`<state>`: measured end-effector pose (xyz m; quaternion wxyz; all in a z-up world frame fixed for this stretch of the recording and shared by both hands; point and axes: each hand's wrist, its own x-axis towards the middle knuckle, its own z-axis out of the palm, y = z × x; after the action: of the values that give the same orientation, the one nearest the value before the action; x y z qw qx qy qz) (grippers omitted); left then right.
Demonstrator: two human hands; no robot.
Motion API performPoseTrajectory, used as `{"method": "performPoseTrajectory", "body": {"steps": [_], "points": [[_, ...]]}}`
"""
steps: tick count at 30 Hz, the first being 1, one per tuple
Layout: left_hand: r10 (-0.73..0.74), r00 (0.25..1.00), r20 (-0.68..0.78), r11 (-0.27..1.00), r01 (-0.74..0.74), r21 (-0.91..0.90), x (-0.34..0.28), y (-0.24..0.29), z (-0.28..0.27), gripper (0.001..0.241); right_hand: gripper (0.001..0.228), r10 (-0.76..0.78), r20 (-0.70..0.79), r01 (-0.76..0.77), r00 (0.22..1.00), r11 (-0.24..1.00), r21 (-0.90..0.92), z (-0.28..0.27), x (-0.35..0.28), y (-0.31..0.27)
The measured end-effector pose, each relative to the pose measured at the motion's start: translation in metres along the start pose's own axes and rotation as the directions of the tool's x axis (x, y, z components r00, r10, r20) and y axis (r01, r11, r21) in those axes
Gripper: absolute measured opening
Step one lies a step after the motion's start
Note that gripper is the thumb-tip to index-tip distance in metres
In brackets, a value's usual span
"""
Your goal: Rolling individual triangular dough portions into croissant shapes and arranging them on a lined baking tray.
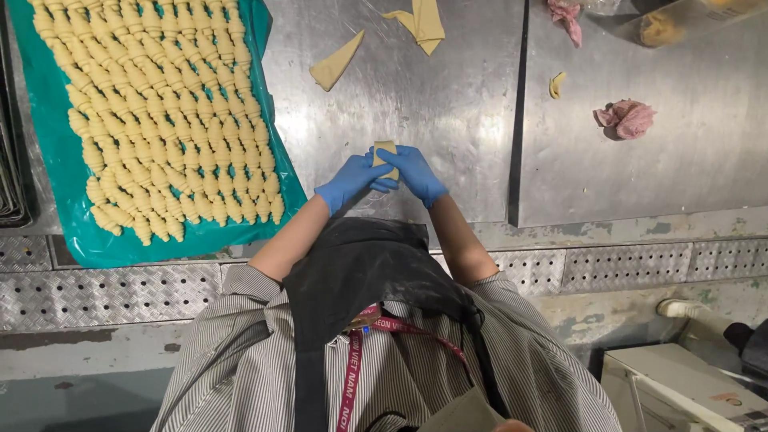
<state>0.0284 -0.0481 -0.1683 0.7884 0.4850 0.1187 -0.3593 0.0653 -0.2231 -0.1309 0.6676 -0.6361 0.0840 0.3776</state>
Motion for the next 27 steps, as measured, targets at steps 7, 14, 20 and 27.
{"method": "performPoseTrajectory", "body": {"steps": [7, 14, 20, 27], "points": [[-0.111, 0.994, 0.014, 0.982, 0.107, 0.158, -0.005, -0.025, -0.019, 0.046, 0.044, 0.067, -0.024, -0.065, 0.997, 0.994, 0.084, 0.0, 0.033, -0.022], [-0.134, 0.99, 0.042, 0.99, 0.132, 0.039, -0.009, -0.042, -0.024, 0.046, 0.045, 0.036, -0.123, -0.032, 0.992, 0.999, 0.028, 0.0, 0.064, -0.04], [-0.212, 0.977, 0.027, 0.976, 0.21, 0.06, 0.001, -0.063, -0.033, 0.044, 0.04, -0.018, -0.142, 0.024, 0.99, 0.999, 0.037, -0.014, 0.103, -0.031], [-0.293, 0.953, -0.071, 0.955, 0.296, 0.03, 0.017, -0.088, -0.045, 0.04, 0.036, -0.085, -0.086, 0.088, 0.993, 0.996, 0.033, -0.02, 0.135, -0.019]]}}
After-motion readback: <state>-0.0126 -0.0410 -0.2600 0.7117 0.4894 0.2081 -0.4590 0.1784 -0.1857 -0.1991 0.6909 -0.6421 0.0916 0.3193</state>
